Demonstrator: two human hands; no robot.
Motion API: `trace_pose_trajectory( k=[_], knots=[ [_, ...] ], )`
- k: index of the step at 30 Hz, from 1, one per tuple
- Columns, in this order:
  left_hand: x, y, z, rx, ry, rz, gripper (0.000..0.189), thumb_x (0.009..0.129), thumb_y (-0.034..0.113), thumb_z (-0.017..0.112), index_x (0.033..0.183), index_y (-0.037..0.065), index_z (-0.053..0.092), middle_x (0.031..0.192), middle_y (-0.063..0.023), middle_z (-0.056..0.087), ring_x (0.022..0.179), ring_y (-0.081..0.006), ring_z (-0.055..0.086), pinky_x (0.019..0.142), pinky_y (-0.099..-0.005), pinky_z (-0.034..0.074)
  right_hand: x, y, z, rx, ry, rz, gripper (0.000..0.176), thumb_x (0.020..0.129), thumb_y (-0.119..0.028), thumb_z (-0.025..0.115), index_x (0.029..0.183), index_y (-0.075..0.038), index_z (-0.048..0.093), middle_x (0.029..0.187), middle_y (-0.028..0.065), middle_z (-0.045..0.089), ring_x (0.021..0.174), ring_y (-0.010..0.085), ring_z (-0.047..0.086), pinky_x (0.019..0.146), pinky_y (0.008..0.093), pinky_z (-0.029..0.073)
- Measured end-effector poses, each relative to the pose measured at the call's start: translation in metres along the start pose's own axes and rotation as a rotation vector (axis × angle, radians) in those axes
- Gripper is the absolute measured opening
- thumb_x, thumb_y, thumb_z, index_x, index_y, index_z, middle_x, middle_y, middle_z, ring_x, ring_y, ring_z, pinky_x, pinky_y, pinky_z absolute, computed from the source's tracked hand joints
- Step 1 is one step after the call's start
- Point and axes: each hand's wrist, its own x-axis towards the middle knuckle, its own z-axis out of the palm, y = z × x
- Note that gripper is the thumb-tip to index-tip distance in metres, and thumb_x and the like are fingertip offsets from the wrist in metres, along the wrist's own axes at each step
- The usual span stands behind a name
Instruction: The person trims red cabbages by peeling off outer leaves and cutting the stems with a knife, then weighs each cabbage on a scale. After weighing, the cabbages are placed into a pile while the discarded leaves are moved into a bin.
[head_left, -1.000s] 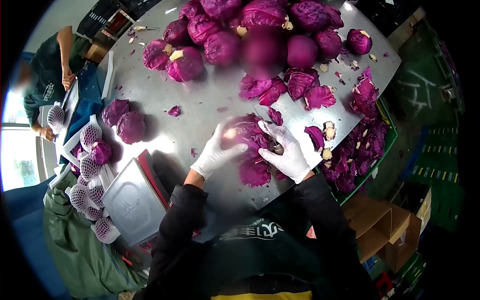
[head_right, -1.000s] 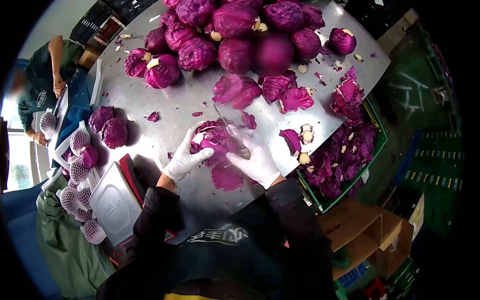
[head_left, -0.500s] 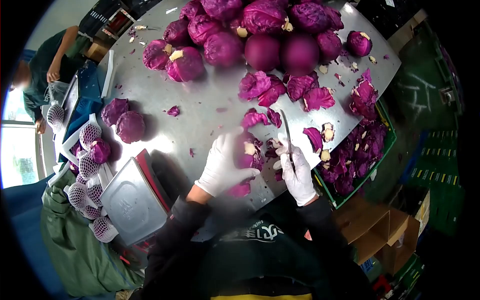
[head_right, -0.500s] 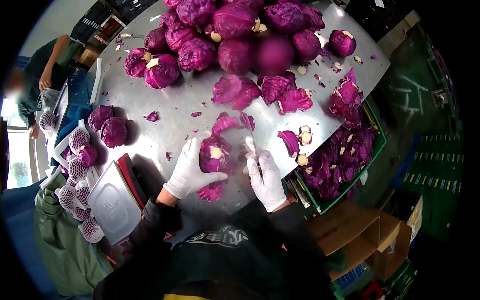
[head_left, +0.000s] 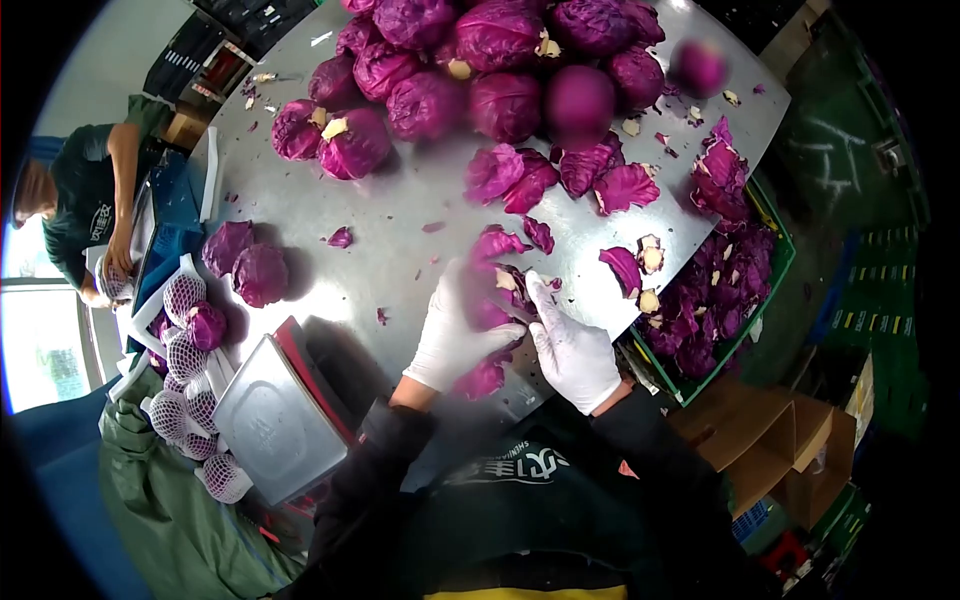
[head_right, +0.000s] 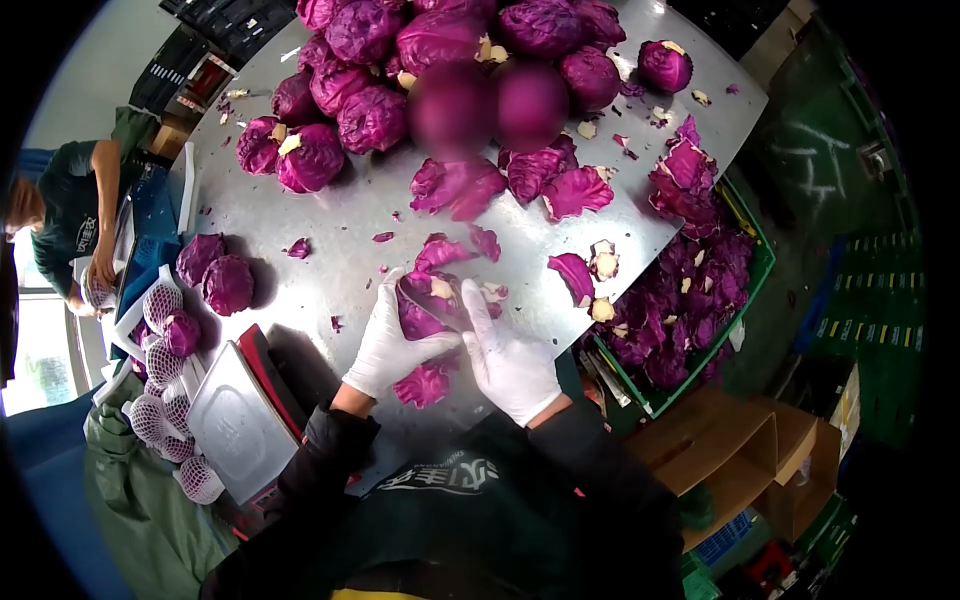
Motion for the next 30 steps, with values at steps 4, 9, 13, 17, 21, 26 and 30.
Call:
trace_pose_trajectory(
  k=[4, 9, 13, 17, 21, 26, 30],
  knots=[
    [0.001, -0.011, 0.001, -0.150, -0.032, -0.053, 0.106, 0.066, 0.029, 0.094, 0.145, -0.003, 0.030, 0.127, -0.0184, 0.054, 0.120, -0.0259, 0.054, 0.103, -0.0394, 0.045, 0.014, 0.003, 0.007, -0.078, -0.011, -0.002, 0.069, 0.097, -0.023, 0.056, 0.158, -0.014, 0.024, 0.073, 0.0116, 0.063, 0.063, 0.0300, 0.067, 0.060, 0.0399, 0.055],
    [-0.017, -0.019, 0.016, 0.330, 0.084, 0.153, 0.109, 0.064, 0.032, 0.094, 0.145, -0.003, 0.030, 0.128, -0.0214, 0.047, 0.121, -0.0344, 0.049, 0.105, -0.0444, 0.041, 0.050, 0.042, 0.016, -0.120, -0.171, 0.377, 0.052, 0.102, -0.032, 0.041, 0.147, -0.007, 0.041, 0.077, 0.0210, 0.068, 0.067, 0.0403, 0.066, 0.066, 0.0502, 0.054],
    [-0.032, -0.026, 0.016, 0.360, 0.127, 0.195, 0.119, 0.058, 0.033, 0.095, 0.149, -0.002, 0.026, 0.132, -0.0216, 0.044, 0.124, -0.0375, 0.043, 0.108, -0.0466, 0.036, 0.054, 0.055, 0.000, 0.172, 0.021, 0.398, 0.048, 0.105, -0.039, 0.039, 0.141, -0.010, 0.053, 0.081, 0.0252, 0.067, 0.074, 0.0422, 0.065, 0.071, 0.0500, 0.052],
    [-0.036, -0.021, -0.004, 0.382, 0.049, 0.079, 0.121, 0.058, 0.030, 0.095, 0.152, 0.001, 0.024, 0.136, -0.0215, 0.042, 0.127, -0.0365, 0.042, 0.110, -0.0467, 0.035, 0.022, 0.021, 0.004, 0.406, -0.216, 0.342, 0.045, 0.105, -0.040, 0.040, 0.146, -0.023, 0.048, 0.081, 0.0260, 0.066, 0.074, 0.0439, 0.065, 0.072, 0.0508, 0.052],
    [-0.048, -0.031, 0.007, -0.084, 0.121, -0.055, 0.122, 0.060, 0.029, 0.095, 0.153, 0.003, 0.021, 0.139, -0.0192, 0.039, 0.132, -0.0338, 0.040, 0.115, -0.0460, 0.031, -0.003, -0.014, 0.018, 0.438, -0.278, 0.243, 0.058, 0.104, -0.033, 0.045, 0.158, -0.026, 0.023, 0.085, 0.0276, 0.066, 0.076, 0.0468, 0.064, 0.070, 0.0526, 0.051],
    [-0.049, -0.017, 0.004, 0.390, 0.166, -0.003, 0.118, 0.060, 0.031, 0.092, 0.152, 0.002, 0.024, 0.132, -0.0204, 0.045, 0.121, -0.0378, 0.048, 0.104, -0.0474, 0.040, -0.009, -0.003, 0.011, 0.532, -0.208, 0.102, 0.055, 0.104, -0.030, 0.047, 0.156, -0.026, 0.029, 0.085, 0.0262, 0.066, 0.077, 0.0463, 0.064, 0.068, 0.0520, 0.051],
    [-0.044, -0.016, -0.008, 0.108, -0.090, 0.005, 0.107, 0.064, 0.024, 0.090, 0.150, 0.001, 0.030, 0.148, -0.0212, 0.036, 0.139, -0.0358, 0.037, 0.115, -0.0472, 0.032, -0.003, 0.002, -0.006, 0.351, -0.217, 0.044, 0.054, 0.105, -0.033, 0.045, 0.156, -0.024, 0.030, 0.083, 0.0241, 0.067, 0.076, 0.0445, 0.065, 0.068, 0.0514, 0.051]
  ],
)
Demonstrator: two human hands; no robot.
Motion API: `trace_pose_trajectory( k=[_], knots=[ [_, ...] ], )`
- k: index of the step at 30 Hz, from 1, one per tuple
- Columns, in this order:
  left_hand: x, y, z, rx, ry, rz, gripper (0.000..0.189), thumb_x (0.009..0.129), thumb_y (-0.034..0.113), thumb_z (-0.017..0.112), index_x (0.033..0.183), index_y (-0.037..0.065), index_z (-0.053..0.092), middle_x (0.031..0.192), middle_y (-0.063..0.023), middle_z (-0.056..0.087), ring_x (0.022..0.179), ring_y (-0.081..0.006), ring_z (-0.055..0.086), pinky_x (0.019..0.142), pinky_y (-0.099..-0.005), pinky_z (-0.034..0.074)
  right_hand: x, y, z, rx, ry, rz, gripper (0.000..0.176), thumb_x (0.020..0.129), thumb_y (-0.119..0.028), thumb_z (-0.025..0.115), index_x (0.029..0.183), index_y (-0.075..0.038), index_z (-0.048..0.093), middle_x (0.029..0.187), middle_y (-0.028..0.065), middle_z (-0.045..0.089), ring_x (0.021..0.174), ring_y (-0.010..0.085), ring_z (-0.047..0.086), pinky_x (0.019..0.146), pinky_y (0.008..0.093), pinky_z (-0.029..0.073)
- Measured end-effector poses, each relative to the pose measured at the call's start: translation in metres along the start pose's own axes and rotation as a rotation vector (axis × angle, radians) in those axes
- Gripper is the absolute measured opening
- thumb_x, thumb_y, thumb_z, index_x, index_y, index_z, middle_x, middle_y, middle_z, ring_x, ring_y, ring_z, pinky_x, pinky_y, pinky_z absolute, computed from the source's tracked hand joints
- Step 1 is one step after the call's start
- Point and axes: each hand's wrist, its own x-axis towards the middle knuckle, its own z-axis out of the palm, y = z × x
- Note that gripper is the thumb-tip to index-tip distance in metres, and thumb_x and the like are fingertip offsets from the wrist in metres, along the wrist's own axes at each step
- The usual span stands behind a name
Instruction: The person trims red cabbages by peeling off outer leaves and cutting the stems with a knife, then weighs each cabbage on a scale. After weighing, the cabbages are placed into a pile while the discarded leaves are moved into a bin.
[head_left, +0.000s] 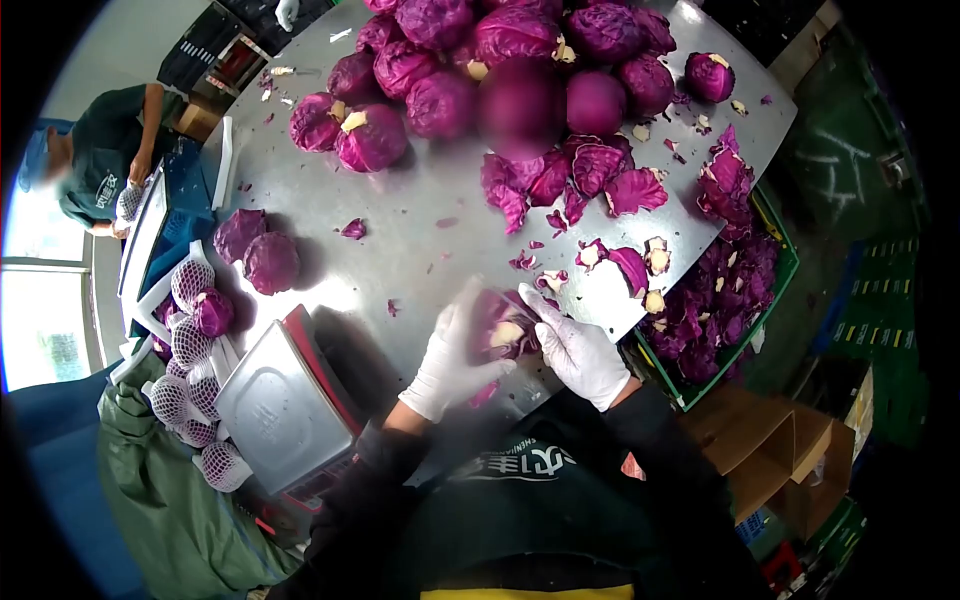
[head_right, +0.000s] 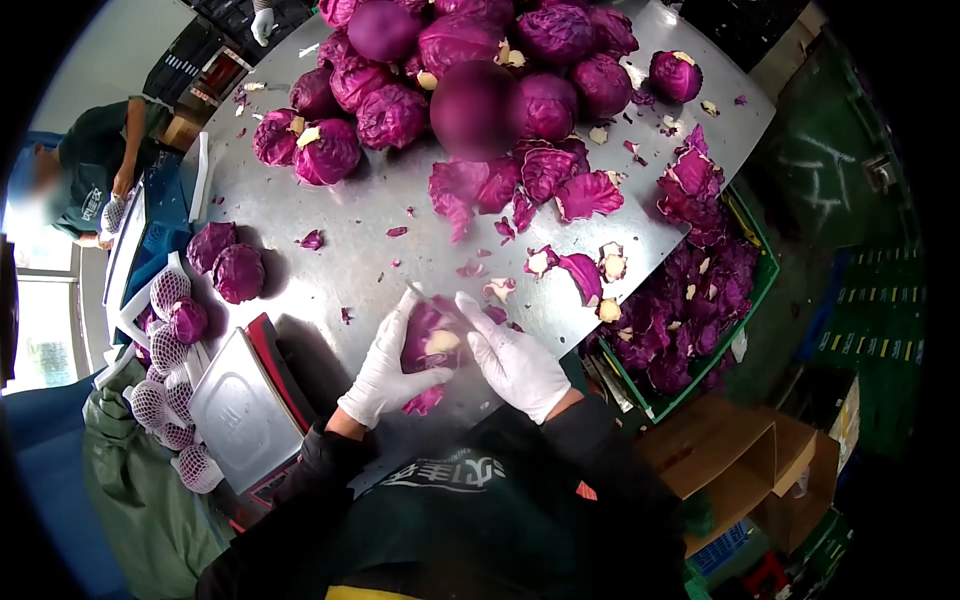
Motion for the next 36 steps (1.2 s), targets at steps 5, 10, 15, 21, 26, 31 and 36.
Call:
trace_pose_trajectory(
  k=[5, 10, 15, 21, 26, 31, 36],
  knots=[
    [-0.004, 0.006, 0.017, 0.486, 0.225, 0.144, 0.110, 0.065, 0.033, 0.089, 0.150, 0.000, 0.029, 0.139, -0.0235, 0.046, 0.129, -0.0400, 0.044, 0.110, -0.0456, 0.036, 0.007, -0.003, -0.009, -0.063, -0.159, -0.014, 0.060, 0.104, -0.034, 0.045, 0.158, -0.025, 0.021, 0.078, 0.0228, 0.066, 0.072, 0.0421, 0.066, 0.066, 0.0520, 0.051],
    [0.000, -0.006, 0.019, 0.277, 0.130, 0.142, 0.110, 0.065, 0.033, 0.089, 0.149, -0.005, 0.028, 0.138, -0.0245, 0.045, 0.124, -0.0416, 0.045, 0.108, -0.0480, 0.037, 0.018, 0.010, -0.008, -0.161, -0.068, -0.138, 0.059, 0.105, -0.039, 0.043, 0.158, -0.025, 0.021, 0.082, 0.0202, 0.070, 0.068, 0.0428, 0.066, 0.066, 0.0523, 0.054],
    [0.005, -0.008, 0.014, 0.269, 0.095, 0.141, 0.107, 0.066, 0.028, 0.088, 0.148, -0.006, 0.028, 0.140, -0.0249, 0.044, 0.126, -0.0429, 0.044, 0.109, -0.0484, 0.036, 0.033, 0.016, -0.010, -0.146, -0.140, -0.024, 0.049, 0.104, -0.044, 0.040, 0.150, -0.026, 0.040, 0.099, 0.0184, 0.072, 0.076, 0.0431, 0.068, 0.069, 0.0520, 0.055],
    [-0.008, 0.001, 0.018, 0.282, 0.142, 0.306, 0.109, 0.062, 0.019, 0.090, 0.148, -0.005, 0.028, 0.141, -0.0249, 0.043, 0.128, -0.0427, 0.044, 0.111, -0.0472, 0.035, 0.060, 0.064, -0.008, -0.266, -0.012, 0.173, 0.050, 0.104, -0.045, 0.038, 0.125, -0.009, 0.066, 0.090, 0.0240, 0.069, 0.083, 0.0417, 0.067, 0.079, 0.0487, 0.053],
    [-0.017, -0.007, 0.033, -0.052, 0.358, 0.079, 0.105, 0.067, 0.013, 0.089, 0.149, -0.004, 0.025, 0.142, -0.0205, 0.042, 0.134, -0.0319, 0.043, 0.111, -0.0409, 0.037, 0.047, 0.010, -0.010, -0.032, 0.057, 0.196, 0.046, 0.105, -0.035, 0.045, 0.147, -0.015, 0.046, 0.083, 0.0241, 0.067, 0.075, 0.0400, 0.067, 0.070, 0.0451, 0.053],
    [-0.001, -0.011, 0.061, -0.408, 0.466, 0.040, 0.105, 0.070, 0.006, 0.086, 0.150, -0.002, 0.019, 0.146, -0.0167, 0.036, 0.135, -0.0249, 0.041, 0.112, -0.0385, 0.037, 0.005, 0.001, 0.021, 0.199, 0.210, 0.122, 0.050, 0.106, -0.027, 0.045, 0.153, -0.019, 0.033, 0.113, 0.0237, 0.066, 0.094, 0.0395, 0.068, 0.081, 0.0430, 0.054],
    [0.004, -0.005, 0.032, -0.162, 0.372, 0.227, 0.108, 0.067, 0.013, 0.089, 0.151, 0.001, 0.022, 0.143, -0.0198, 0.036, 0.132, -0.0305, 0.042, 0.113, -0.0427, 0.034, 0.000, 0.000, 0.019, 0.127, 0.105, 0.162, 0.061, 0.105, -0.029, 0.044, 0.159, -0.020, 0.019, 0.094, 0.0263, 0.067, 0.083, 0.0457, 0.066, 0.076, 0.0471, 0.053]
  ],
)
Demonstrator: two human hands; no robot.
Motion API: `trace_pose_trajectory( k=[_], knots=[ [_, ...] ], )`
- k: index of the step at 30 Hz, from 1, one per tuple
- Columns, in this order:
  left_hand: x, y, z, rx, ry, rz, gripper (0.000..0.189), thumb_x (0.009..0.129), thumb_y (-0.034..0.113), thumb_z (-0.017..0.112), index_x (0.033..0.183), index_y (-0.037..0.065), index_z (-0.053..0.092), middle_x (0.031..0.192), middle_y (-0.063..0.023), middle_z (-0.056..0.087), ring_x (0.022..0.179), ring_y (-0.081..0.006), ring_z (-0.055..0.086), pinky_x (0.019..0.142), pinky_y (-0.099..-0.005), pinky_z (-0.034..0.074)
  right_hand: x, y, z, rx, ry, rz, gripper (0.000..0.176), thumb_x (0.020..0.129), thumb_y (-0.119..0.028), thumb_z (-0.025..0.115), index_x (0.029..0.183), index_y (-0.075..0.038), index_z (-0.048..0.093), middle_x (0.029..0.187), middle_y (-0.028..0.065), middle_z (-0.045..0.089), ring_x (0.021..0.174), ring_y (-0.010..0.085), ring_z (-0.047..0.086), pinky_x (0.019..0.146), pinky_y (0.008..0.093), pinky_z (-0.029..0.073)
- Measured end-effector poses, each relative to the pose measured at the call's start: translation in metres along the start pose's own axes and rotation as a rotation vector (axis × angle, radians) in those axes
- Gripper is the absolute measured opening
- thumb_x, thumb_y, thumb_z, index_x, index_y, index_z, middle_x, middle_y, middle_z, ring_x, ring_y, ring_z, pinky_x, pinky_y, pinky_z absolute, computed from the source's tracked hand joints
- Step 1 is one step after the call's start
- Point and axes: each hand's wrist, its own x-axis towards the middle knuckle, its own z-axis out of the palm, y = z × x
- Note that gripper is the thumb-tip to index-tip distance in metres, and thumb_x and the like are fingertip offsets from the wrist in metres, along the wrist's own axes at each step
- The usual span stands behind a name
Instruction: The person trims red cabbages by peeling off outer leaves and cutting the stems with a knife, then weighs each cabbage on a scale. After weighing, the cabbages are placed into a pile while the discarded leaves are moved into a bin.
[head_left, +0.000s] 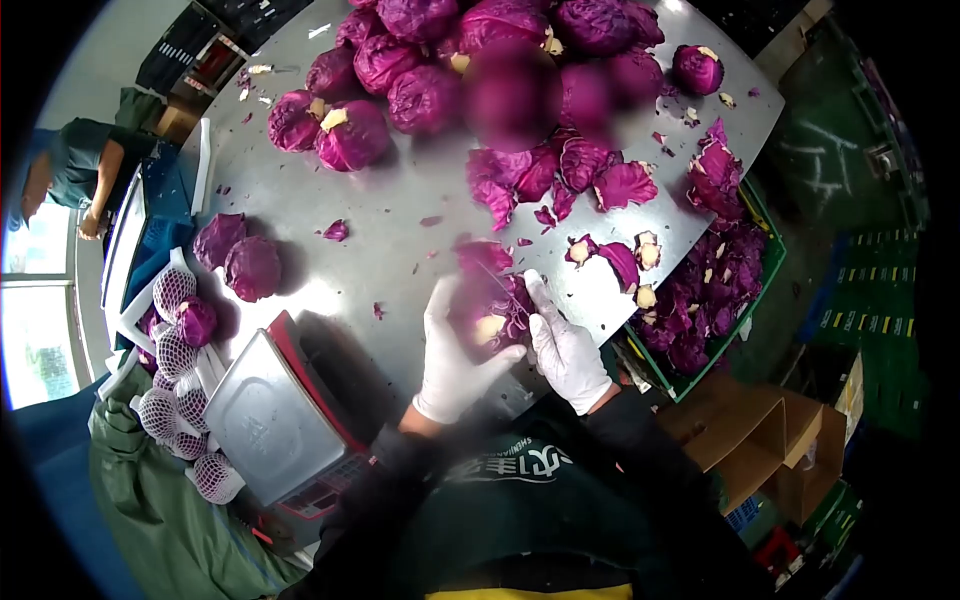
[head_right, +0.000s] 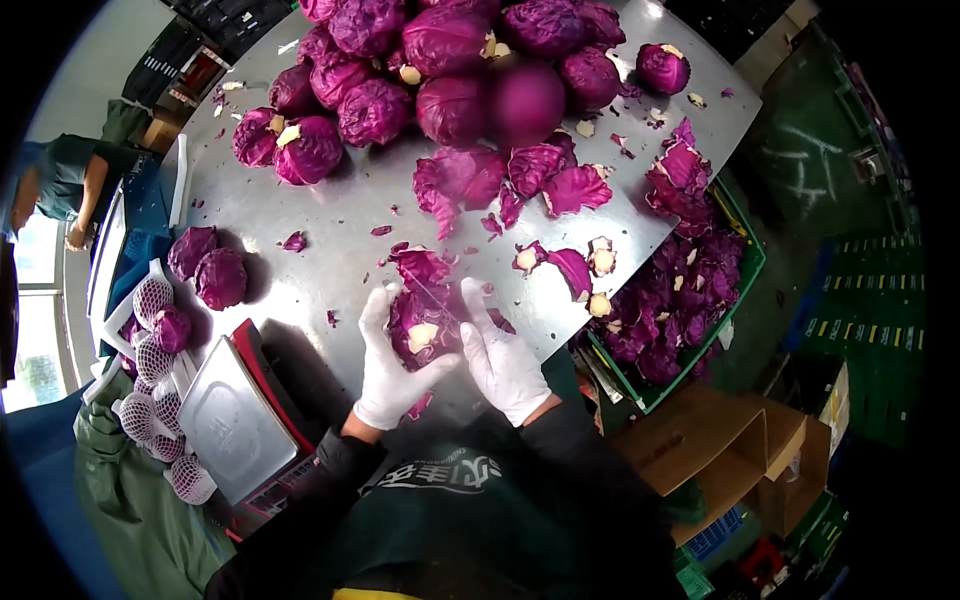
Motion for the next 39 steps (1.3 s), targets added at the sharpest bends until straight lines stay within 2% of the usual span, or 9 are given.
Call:
trace_pose_trajectory(
  k=[3, 9, 14, 17, 20, 26, 34, 37, 39],
  knots=[
    [0.012, 0.014, -0.010, 0.428, -0.154, 0.005, 0.102, 0.067, 0.015, 0.088, 0.149, 0.000, 0.029, 0.140, -0.0221, 0.037, 0.130, -0.0349, 0.040, 0.112, -0.0449, 0.033, -0.001, -0.013, 0.001, -0.033, -0.079, 0.094, 0.063, 0.105, -0.030, 0.046, 0.159, -0.017, 0.018, 0.076, 0.0236, 0.066, 0.071, 0.0438, 0.066, 0.068, 0.0473, 0.053],
    [0.000, 0.005, 0.007, 0.253, -0.032, -0.048, 0.098, 0.065, 0.014, 0.086, 0.147, 0.000, 0.034, 0.137, -0.0232, 0.036, 0.130, -0.0394, 0.036, 0.111, -0.0485, 0.032, 0.011, -0.007, 0.006, -0.274, 0.203, -0.152, 0.052, 0.104, -0.035, 0.045, 0.150, -0.012, 0.040, 0.069, 0.0201, 0.064, 0.067, 0.0406, 0.066, 0.064, 0.0481, 0.053],
    [-0.019, 0.003, 0.007, 0.253, -0.027, 0.059, 0.098, 0.065, 0.013, 0.086, 0.147, 0.001, 0.035, 0.140, -0.0220, 0.035, 0.134, -0.0396, 0.034, 0.113, -0.0478, 0.031, 0.042, 0.028, -0.034, -0.228, 0.021, 0.422, 0.045, 0.106, -0.043, 0.036, 0.134, -0.016, 0.059, 0.086, 0.0235, 0.069, 0.084, 0.0436, 0.067, 0.076, 0.0492, 0.053],
    [-0.024, 0.008, 0.003, 0.256, -0.033, -0.042, 0.099, 0.065, 0.013, 0.087, 0.148, 0.002, 0.034, 0.140, -0.0216, 0.035, 0.134, -0.0389, 0.034, 0.114, -0.0471, 0.030, 0.033, -0.016, -0.034, 0.093, 0.067, 0.228, 0.051, 0.103, -0.043, 0.049, 0.143, -0.012, 0.050, 0.099, 0.0241, 0.068, 0.093, 0.0398, 0.067, 0.084, 0.0427, 0.053],
    [-0.014, 0.002, 0.001, 0.229, -0.046, -0.022, 0.101, 0.065, 0.013, 0.087, 0.149, 0.002, 0.032, 0.141, -0.0211, 0.035, 0.134, -0.0380, 0.034, 0.114, -0.0466, 0.030, 0.026, -0.039, -0.014, -0.419, 0.192, -0.170, 0.083, 0.082, -0.056, 0.073, 0.145, -0.009, 0.046, 0.124, 0.0183, 0.058, 0.107, 0.0360, 0.063, 0.089, 0.0417, 0.053],
    [-0.009, -0.001, -0.004, 0.198, -0.050, -0.006, 0.100, 0.065, 0.014, 0.086, 0.149, 0.002, 0.033, 0.140, -0.0199, 0.037, 0.132, -0.0361, 0.037, 0.114, -0.0442, 0.031, 0.055, -0.024, -0.015, -0.293, 0.096, -0.145, 0.084, 0.071, -0.060, 0.080, 0.133, -0.006, 0.059, 0.124, 0.0109, 0.061, 0.109, 0.0266, 0.064, 0.093, 0.0366, 0.052],
    [-0.023, -0.003, -0.006, 0.152, 0.046, -0.047, 0.095, 0.071, 0.016, 0.086, 0.149, 0.004, 0.034, 0.142, -0.0161, 0.037, 0.134, -0.0312, 0.037, 0.116, -0.0418, 0.030, 0.077, 0.000, -0.026, -0.266, 0.125, -0.027, 0.083, 0.082, -0.063, 0.069, 0.139, -0.004, 0.053, 0.122, 0.0164, 0.061, 0.106, 0.0316, 0.064, 0.090, 0.0390, 0.052],
    [-0.027, -0.012, 0.003, -0.259, 0.252, -0.307, 0.091, 0.087, 0.011, 0.073, 0.157, 0.006, 0.016, 0.149, -0.0137, 0.033, 0.135, -0.0251, 0.037, 0.113, -0.0390, 0.033, 0.050, -0.024, -0.018, -0.327, 0.438, -0.065, 0.081, 0.082, -0.054, 0.074, 0.139, -0.002, 0.049, 0.114, 0.0192, 0.057, 0.097, 0.0326, 0.063, 0.085, 0.0420, 0.052],
    [-0.019, 0.003, -0.002, -0.630, 0.318, -0.479, 0.086, 0.093, 0.005, 0.063, 0.160, 0.006, 0.008, 0.143, -0.0156, 0.042, 0.126, -0.0229, 0.045, 0.109, -0.0372, 0.038, 0.029, -0.012, 0.006, -0.044, 0.259, -0.010, 0.076, 0.083, -0.049, 0.075, 0.140, -0.004, 0.049, 0.116, 0.0204, 0.058, 0.100, 0.0333, 0.062, 0.085, 0.0420, 0.052]
  ],
)
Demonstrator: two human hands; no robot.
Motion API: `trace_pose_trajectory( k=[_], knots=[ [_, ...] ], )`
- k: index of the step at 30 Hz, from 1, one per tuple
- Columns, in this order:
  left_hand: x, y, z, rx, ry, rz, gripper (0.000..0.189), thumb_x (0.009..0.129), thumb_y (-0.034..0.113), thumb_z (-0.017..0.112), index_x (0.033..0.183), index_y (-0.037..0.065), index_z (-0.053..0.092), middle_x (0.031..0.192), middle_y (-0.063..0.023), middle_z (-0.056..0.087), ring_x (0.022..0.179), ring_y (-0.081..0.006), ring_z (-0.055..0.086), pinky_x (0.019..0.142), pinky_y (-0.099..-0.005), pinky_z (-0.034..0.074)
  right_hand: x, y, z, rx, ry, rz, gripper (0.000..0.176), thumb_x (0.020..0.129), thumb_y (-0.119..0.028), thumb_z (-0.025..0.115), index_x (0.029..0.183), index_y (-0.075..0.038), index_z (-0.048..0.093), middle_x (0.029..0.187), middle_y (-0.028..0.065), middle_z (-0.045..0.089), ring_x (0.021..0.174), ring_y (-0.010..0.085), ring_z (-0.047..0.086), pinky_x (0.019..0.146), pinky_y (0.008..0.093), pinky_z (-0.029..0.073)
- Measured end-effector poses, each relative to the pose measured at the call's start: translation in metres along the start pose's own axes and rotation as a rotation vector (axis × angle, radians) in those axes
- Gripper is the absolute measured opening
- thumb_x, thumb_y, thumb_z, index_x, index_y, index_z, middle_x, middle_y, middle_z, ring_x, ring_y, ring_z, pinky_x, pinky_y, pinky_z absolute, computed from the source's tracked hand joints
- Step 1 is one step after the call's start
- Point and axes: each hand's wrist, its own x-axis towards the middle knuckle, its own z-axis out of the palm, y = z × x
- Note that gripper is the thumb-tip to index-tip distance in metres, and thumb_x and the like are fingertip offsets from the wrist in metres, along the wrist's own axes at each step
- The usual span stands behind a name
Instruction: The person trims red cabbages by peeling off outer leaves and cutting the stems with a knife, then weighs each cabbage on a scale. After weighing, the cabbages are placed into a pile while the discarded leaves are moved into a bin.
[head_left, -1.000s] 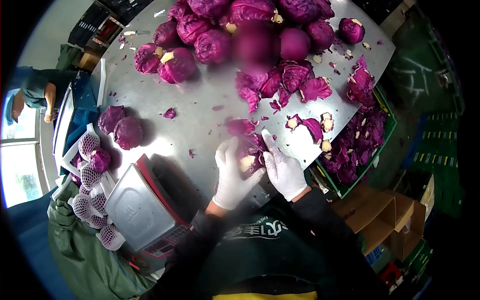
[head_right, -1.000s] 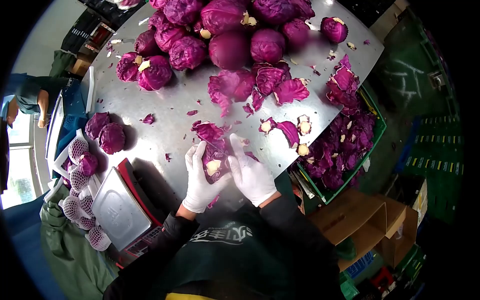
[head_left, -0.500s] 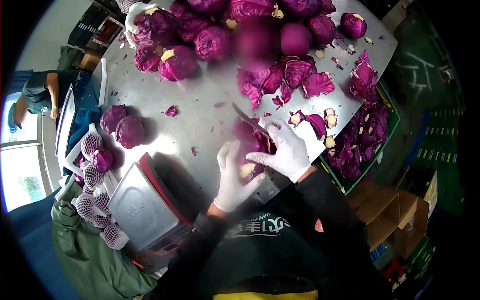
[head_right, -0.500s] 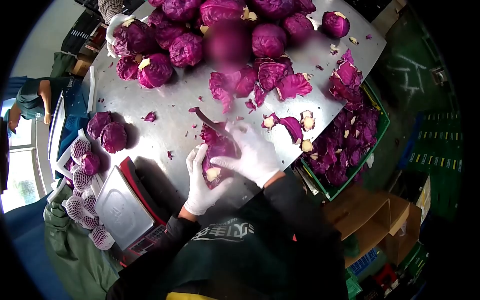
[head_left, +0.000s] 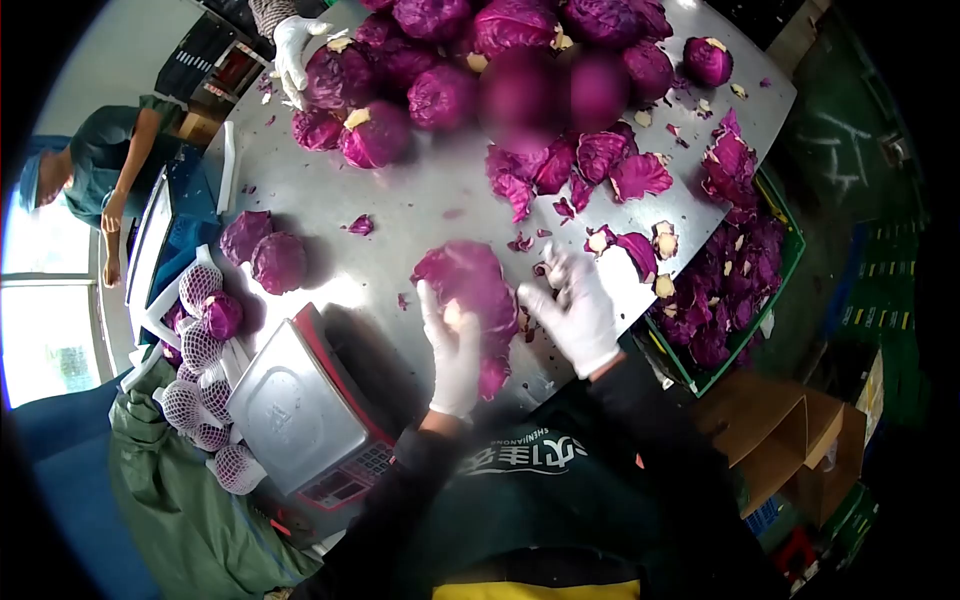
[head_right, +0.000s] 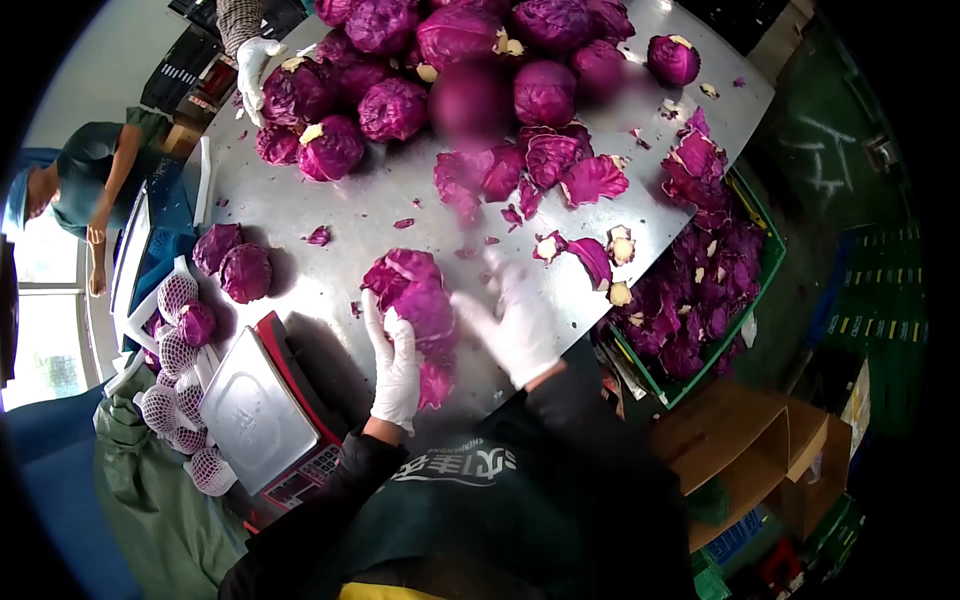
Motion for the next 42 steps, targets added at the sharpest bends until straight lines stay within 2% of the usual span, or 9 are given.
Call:
trace_pose_trajectory(
  k=[5, 8, 13, 17, 21, 23, 25, 33, 42],
  knots=[
    [-0.018, 0.009, -0.031, 0.588, -0.219, -0.016, 0.079, 0.090, 0.020, 0.071, 0.155, 0.007, 0.028, 0.119, -0.0152, 0.059, 0.103, -0.0246, 0.061, 0.090, -0.0372, 0.051, -0.005, 0.013, 0.020, 0.035, -0.064, -0.190, 0.057, 0.090, -0.034, 0.070, 0.139, -0.010, 0.055, 0.126, 0.0161, 0.063, 0.117, 0.0333, 0.059, 0.096, 0.0407, 0.049],
    [-0.005, 0.049, -0.022, 1.385, -0.258, 0.505, 0.084, 0.074, 0.026, 0.083, 0.147, 0.011, 0.042, 0.103, -0.0170, 0.055, 0.095, -0.0394, 0.054, 0.078, -0.0482, 0.049, 0.010, 0.006, 0.002, 0.087, -0.260, -0.178, 0.049, 0.093, -0.029, 0.066, 0.137, -0.008, 0.057, 0.129, 0.0166, 0.062, 0.120, 0.0332, 0.058, 0.100, 0.0398, 0.048],
    [0.046, 0.050, -0.033, 1.146, -0.687, 0.585, 0.089, 0.071, 0.025, 0.086, 0.141, -0.002, 0.040, 0.139, -0.0252, 0.047, 0.127, -0.0437, 0.047, 0.106, -0.0466, 0.041, 0.012, 0.015, -0.006, 0.168, -0.306, -0.201, 0.051, 0.100, -0.034, 0.057, 0.141, -0.004, 0.052, 0.130, 0.0173, 0.061, 0.124, 0.0329, 0.055, 0.104, 0.0386, 0.044],
    [0.042, 0.026, -0.033, 0.935, -0.635, 0.457, 0.086, 0.071, 0.021, 0.089, 0.140, -0.002, 0.043, 0.144, -0.0233, 0.047, 0.134, -0.0376, 0.048, 0.111, -0.0425, 0.040, -0.005, 0.011, -0.006, 0.283, -0.175, 0.045, 0.049, 0.104, -0.035, 0.048, 0.140, -0.003, 0.053, 0.129, 0.0221, 0.060, 0.125, 0.0347, 0.053, 0.103, 0.0369, 0.043],
    [0.017, 0.019, -0.007, 0.955, -0.332, 0.403, 0.081, 0.070, 0.019, 0.090, 0.135, -0.002, 0.046, 0.137, -0.0228, 0.054, 0.129, -0.0360, 0.053, 0.107, -0.0392, 0.044, -0.037, -0.013, -0.013, 0.012, -0.028, -0.060, 0.044, 0.103, -0.026, 0.048, 0.142, -0.007, 0.051, 0.120, 0.0210, 0.063, 0.102, 0.0374, 0.064, 0.089, 0.0399, 0.051],
    [0.016, 0.007, 0.000, 1.004, -0.216, 0.538, 0.076, 0.069, 0.011, 0.087, 0.133, -0.001, 0.049, 0.130, -0.0209, 0.058, 0.119, -0.0329, 0.058, 0.097, -0.0385, 0.049, -0.051, -0.009, -0.006, -0.206, -0.051, -0.189, 0.056, 0.101, -0.029, 0.052, 0.153, -0.014, 0.037, 0.084, 0.0136, 0.068, 0.064, 0.0338, 0.064, 0.060, 0.0437, 0.052],
    [0.015, 0.001, 0.006, 0.945, -0.167, 0.485, 0.072, 0.068, 0.007, 0.084, 0.131, 0.000, 0.050, 0.125, -0.0190, 0.060, 0.113, -0.0310, 0.060, 0.093, -0.0387, 0.051, -0.054, -0.018, -0.007, -0.336, -0.129, -0.199, 0.061, 0.101, -0.031, 0.051, 0.156, -0.016, 0.031, 0.072, 0.0099, 0.064, 0.055, 0.0296, 0.062, 0.052, 0.0412, 0.049],
    [0.021, 0.007, 0.008, 1.112, -0.199, 0.625, 0.075, 0.065, 0.014, 0.085, 0.131, -0.001, 0.053, 0.121, -0.0181, 0.059, 0.111, -0.0370, 0.055, 0.097, -0.0446, 0.044, -0.034, -0.013, -0.004, -0.542, -0.053, -0.308, 0.070, 0.097, -0.029, 0.055, 0.158, -0.012, 0.025, 0.068, 0.0084, 0.060, 0.053, 0.0258, 0.062, 0.049, 0.0390, 0.049],
    [0.020, 0.011, 0.015, 1.145, -0.155, 0.644, 0.082, 0.066, 0.024, 0.090, 0.134, -0.002, 0.051, 0.130, -0.0196, 0.055, 0.118, -0.0385, 0.050, 0.101, -0.0457, 0.041, -0.002, 0.000, -0.003, -0.305, -0.032, -0.141, 0.042, 0.102, -0.035, 0.048, 0.142, -0.024, 0.053, 0.084, 0.0149, 0.071, 0.067, 0.0369, 0.067, 0.059, 0.0475, 0.053]
  ],
)
